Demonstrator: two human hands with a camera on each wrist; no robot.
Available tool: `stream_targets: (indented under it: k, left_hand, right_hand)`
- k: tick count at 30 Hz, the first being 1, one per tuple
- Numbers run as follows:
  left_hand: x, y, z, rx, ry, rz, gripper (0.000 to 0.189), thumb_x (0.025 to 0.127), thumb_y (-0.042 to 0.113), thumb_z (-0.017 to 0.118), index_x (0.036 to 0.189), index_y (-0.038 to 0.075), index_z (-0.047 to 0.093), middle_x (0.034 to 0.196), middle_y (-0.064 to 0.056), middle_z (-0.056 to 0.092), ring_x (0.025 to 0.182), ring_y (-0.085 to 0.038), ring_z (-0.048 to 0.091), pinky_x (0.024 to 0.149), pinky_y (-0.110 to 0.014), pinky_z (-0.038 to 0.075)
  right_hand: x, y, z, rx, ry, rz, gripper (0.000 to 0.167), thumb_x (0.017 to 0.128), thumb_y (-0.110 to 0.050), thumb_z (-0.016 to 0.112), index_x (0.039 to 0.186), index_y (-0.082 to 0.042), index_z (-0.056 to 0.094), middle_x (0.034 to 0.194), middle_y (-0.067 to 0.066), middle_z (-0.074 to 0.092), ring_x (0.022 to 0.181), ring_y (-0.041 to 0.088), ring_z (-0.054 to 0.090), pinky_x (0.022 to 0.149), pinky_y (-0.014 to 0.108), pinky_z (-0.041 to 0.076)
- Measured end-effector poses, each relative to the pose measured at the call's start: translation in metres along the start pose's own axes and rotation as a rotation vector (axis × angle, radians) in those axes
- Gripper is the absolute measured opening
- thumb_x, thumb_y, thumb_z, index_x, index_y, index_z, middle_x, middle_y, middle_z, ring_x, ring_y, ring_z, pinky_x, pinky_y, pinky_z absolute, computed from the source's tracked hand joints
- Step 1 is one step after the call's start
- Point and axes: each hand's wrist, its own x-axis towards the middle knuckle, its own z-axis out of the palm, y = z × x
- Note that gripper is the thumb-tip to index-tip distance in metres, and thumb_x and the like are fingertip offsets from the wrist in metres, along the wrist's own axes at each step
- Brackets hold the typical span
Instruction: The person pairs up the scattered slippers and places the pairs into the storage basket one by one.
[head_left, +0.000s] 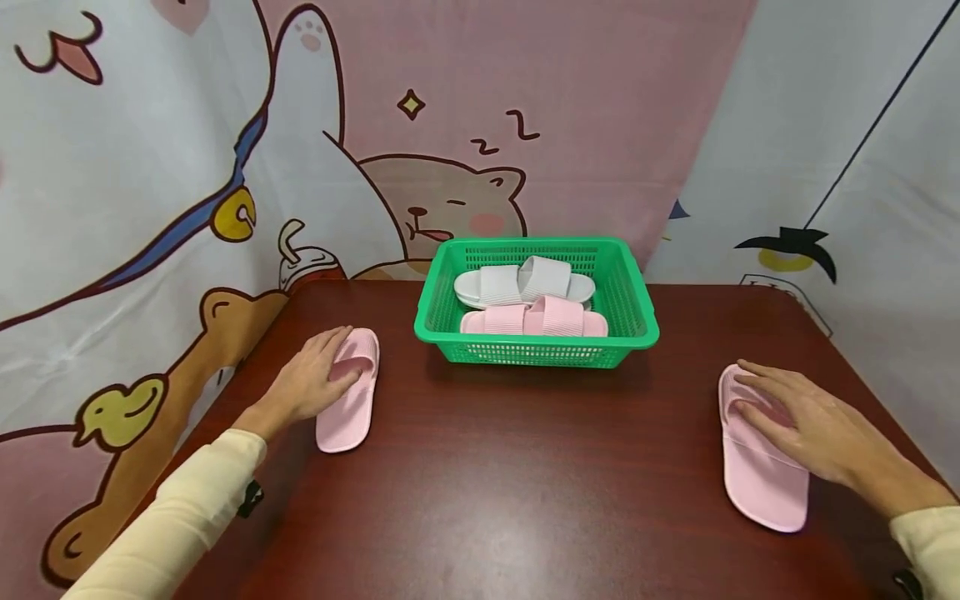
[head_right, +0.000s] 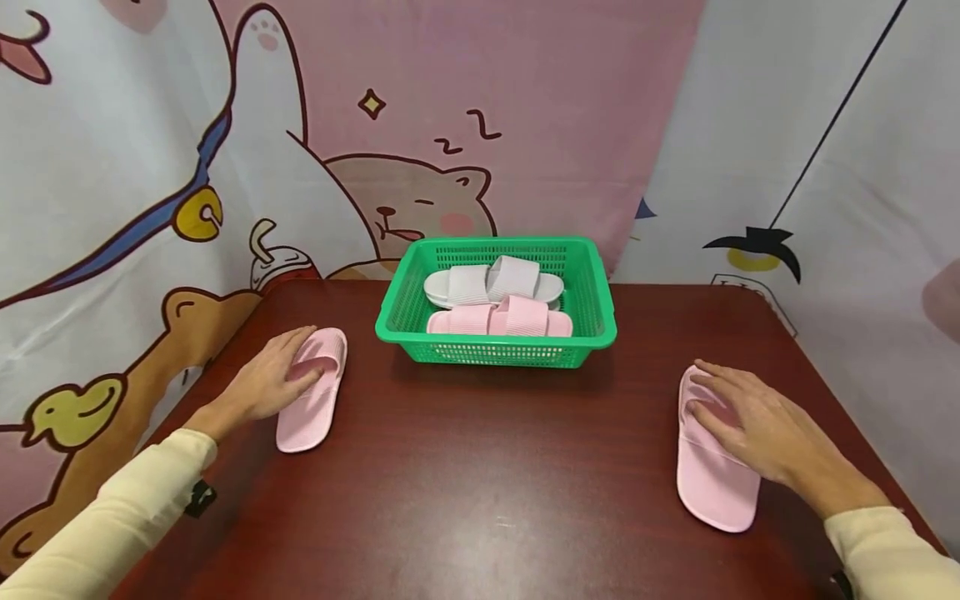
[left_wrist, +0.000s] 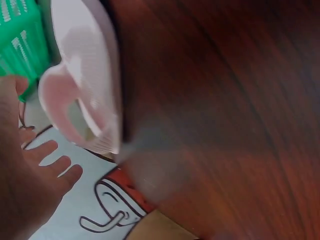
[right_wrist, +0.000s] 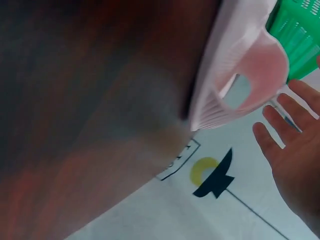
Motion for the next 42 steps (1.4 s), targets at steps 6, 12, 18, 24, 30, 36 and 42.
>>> stream_targets:
  k: [6, 12, 18, 24, 30, 36, 42]
  left_hand:
    - [-0.009, -0.016, 0.002, -0.048, -0.045, -0.068, 0.042, 0.105, 0.017, 0.052, 0.143, 0.001, 0.055, 0.151, -0.027, 0.041, 0.139, -0.046, 0.036, 0.109, -0.064, 0.03]
    - [-0.005, -0.018, 0.002, -0.074, -0.078, -0.087, 0.04, 0.105, 0.017, 0.052, 0.144, 0.007, 0.055, 0.146, -0.022, 0.047, 0.134, -0.044, 0.043, 0.102, -0.068, 0.036]
    - [-0.004, -0.018, 0.001, -0.064, -0.101, -0.097, 0.041, 0.105, 0.018, 0.053, 0.145, 0.009, 0.055, 0.146, -0.022, 0.047, 0.134, -0.044, 0.042, 0.102, -0.068, 0.036]
    - [-0.001, -0.016, 0.006, -0.019, -0.076, -0.086, 0.04, 0.106, 0.026, 0.052, 0.143, 0.012, 0.056, 0.141, -0.022, 0.05, 0.129, -0.042, 0.045, 0.096, -0.068, 0.042]
    - [0.0, -0.012, 0.008, 0.028, -0.051, -0.074, 0.039, 0.106, 0.033, 0.051, 0.141, 0.015, 0.057, 0.131, -0.022, 0.051, 0.118, -0.042, 0.049, 0.085, -0.065, 0.049]
    - [-0.005, -0.018, -0.015, 0.017, -0.034, 0.026, 0.049, 0.097, 0.019, 0.062, 0.144, 0.01, 0.055, 0.144, -0.024, 0.043, 0.128, -0.046, 0.043, 0.096, -0.068, 0.039]
    - [0.002, -0.02, -0.028, 0.191, -0.193, 0.306, 0.108, 0.061, -0.009, 0.083, 0.156, 0.009, 0.035, 0.16, -0.023, 0.028, 0.142, -0.049, 0.03, 0.102, -0.07, 0.035]
  right_hand:
    - [0.005, 0.008, 0.006, 0.026, -0.047, -0.016, 0.047, 0.101, -0.029, 0.063, 0.139, -0.002, 0.058, 0.146, 0.028, 0.047, 0.134, 0.049, 0.039, 0.117, 0.059, 0.015]
    - [0.005, 0.015, 0.009, 0.03, 0.014, -0.086, 0.032, 0.099, -0.013, 0.062, 0.128, 0.0, 0.065, 0.136, 0.033, 0.053, 0.123, 0.052, 0.044, 0.12, 0.039, 0.011]
    - [0.007, 0.016, 0.007, 0.048, 0.037, -0.068, 0.028, 0.097, -0.012, 0.066, 0.124, -0.003, 0.069, 0.13, 0.029, 0.057, 0.121, 0.049, 0.045, 0.115, 0.053, 0.022]
    - [0.008, 0.014, 0.006, 0.048, 0.011, -0.045, 0.029, 0.097, -0.013, 0.067, 0.125, -0.005, 0.068, 0.127, 0.025, 0.055, 0.117, 0.048, 0.043, 0.093, 0.07, 0.032]
    - [0.011, 0.008, 0.007, 0.005, -0.045, 0.01, 0.037, 0.1, -0.023, 0.065, 0.131, -0.005, 0.063, 0.121, 0.019, 0.051, 0.113, 0.046, 0.04, 0.084, 0.068, 0.036]
    - [0.008, 0.008, -0.002, 0.011, -0.082, 0.017, 0.064, 0.092, -0.032, 0.071, 0.146, -0.005, 0.049, 0.142, 0.025, 0.042, 0.124, 0.053, 0.035, 0.094, 0.079, 0.026]
    - [-0.006, 0.017, -0.013, -0.082, -0.203, -0.044, 0.116, 0.061, -0.012, 0.087, 0.16, -0.011, 0.027, 0.158, 0.023, 0.032, 0.141, 0.052, 0.026, 0.111, 0.072, 0.009]
